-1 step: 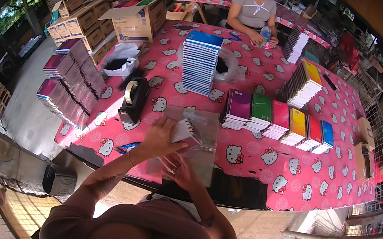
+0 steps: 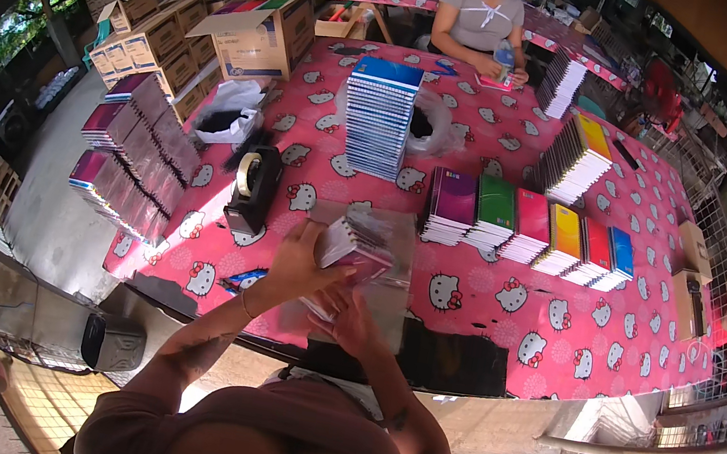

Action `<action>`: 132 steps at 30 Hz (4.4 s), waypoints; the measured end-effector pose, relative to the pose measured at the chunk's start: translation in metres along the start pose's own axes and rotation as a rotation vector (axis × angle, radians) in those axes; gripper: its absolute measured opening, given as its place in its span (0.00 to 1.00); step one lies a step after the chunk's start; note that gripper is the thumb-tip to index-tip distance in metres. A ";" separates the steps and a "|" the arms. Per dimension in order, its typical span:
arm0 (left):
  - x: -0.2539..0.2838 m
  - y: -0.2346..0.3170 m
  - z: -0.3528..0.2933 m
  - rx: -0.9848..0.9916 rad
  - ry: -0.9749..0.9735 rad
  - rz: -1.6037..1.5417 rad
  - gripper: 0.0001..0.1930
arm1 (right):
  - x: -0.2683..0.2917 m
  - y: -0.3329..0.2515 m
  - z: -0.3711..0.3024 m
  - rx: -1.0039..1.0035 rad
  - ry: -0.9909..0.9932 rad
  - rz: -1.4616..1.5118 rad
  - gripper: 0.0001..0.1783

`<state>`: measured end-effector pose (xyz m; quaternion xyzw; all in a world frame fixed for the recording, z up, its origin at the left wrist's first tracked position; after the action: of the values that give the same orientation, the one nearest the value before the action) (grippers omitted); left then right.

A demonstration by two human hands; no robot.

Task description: The person picks up notebooks from stacks on a table, places each notebook inside a plastic bag, and secures the bag with tape from a dispenser.

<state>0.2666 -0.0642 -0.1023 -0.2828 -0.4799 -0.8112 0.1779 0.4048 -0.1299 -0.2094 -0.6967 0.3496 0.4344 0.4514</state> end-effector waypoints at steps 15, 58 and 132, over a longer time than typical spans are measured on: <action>0.004 -0.047 -0.020 0.210 0.105 -0.617 0.17 | -0.035 -0.093 -0.011 0.514 0.087 -1.138 0.25; 0.009 -0.005 0.053 -0.591 -0.377 -0.282 0.06 | -0.058 -0.091 -0.052 0.835 -0.081 -2.065 0.35; 0.139 -0.188 0.006 0.316 0.104 0.843 0.13 | -0.005 -0.076 -0.002 0.467 0.241 -1.168 0.24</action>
<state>0.0552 0.0278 -0.1401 -0.3815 -0.4312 -0.5981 0.5575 0.4701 -0.1044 -0.1800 -0.6997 0.0461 -0.0520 0.7111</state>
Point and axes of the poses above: each hand's wrist, its own z-axis towards the middle knuckle, its own x-axis out of the back of the hand, y = z × x, the point moved 3 cm from there along z, towards the middle knuckle, and after that the axes turned 4 degrees about y, right-handed, at the moved point
